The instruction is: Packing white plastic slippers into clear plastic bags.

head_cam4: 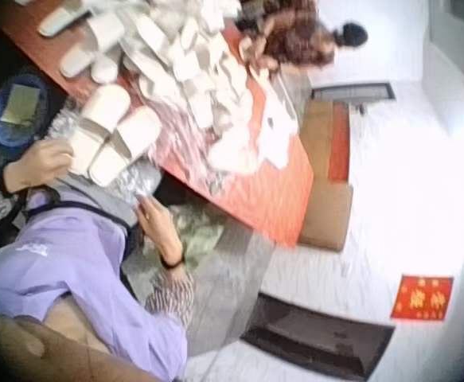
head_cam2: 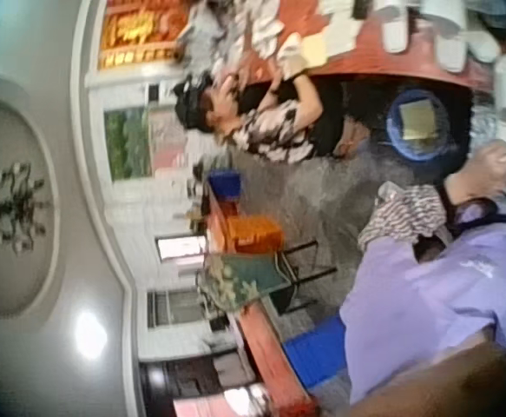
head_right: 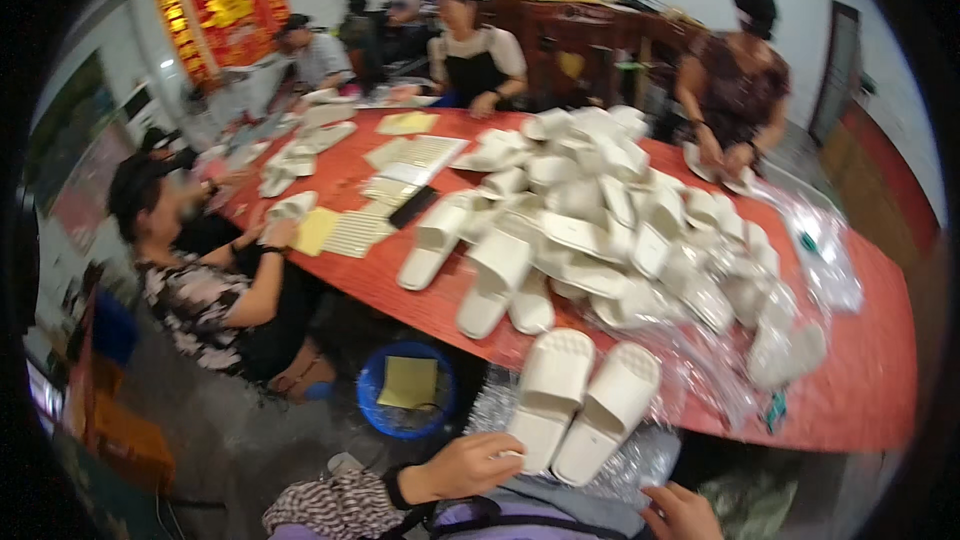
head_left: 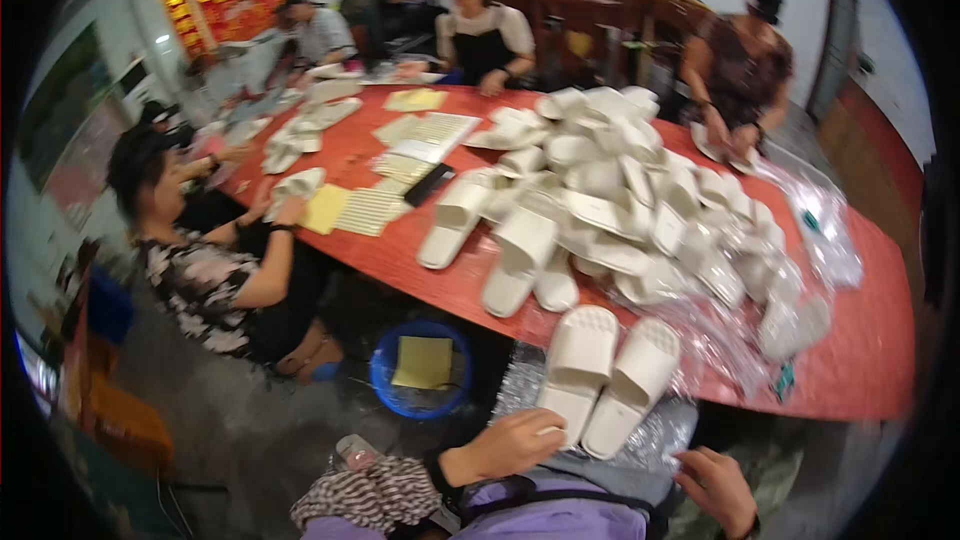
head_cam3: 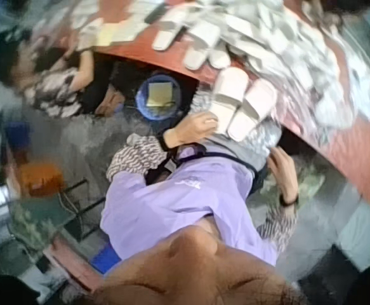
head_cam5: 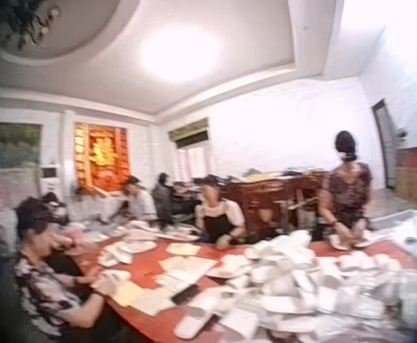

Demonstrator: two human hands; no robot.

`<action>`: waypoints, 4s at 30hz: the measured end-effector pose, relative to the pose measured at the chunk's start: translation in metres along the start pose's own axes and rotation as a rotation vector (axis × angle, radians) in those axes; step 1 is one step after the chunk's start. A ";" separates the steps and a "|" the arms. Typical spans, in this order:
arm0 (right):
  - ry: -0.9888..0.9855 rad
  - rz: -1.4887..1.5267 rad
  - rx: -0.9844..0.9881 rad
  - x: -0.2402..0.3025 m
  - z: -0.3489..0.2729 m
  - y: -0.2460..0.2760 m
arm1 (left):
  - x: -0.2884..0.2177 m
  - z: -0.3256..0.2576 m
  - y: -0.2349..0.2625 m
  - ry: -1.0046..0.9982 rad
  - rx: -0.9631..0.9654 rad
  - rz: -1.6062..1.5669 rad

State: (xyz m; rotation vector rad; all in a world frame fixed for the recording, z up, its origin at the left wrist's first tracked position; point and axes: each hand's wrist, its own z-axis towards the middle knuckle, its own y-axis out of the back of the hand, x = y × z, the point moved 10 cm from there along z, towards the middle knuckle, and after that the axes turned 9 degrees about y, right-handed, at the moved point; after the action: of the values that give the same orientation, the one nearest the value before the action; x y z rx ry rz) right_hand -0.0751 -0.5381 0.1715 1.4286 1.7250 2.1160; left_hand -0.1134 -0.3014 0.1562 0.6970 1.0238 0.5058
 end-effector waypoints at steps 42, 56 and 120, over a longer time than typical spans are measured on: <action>0.380 0.155 0.037 0.029 0.073 -0.145 | 0.062 -0.042 -0.046 0.306 0.135 -0.241; 0.249 0.155 -0.063 -0.065 0.102 -0.144 | 0.057 0.001 -0.065 0.217 0.067 0.100; -0.124 0.610 -0.699 -0.197 0.180 -0.005 | 0.111 0.045 -0.114 0.350 -0.092 0.024</action>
State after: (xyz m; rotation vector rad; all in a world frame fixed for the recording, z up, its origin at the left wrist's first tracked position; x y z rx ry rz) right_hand 0.1550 -0.5133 0.0387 1.8954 0.4050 2.4349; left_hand -0.0171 -0.3168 0.0226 0.5490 1.3110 0.7083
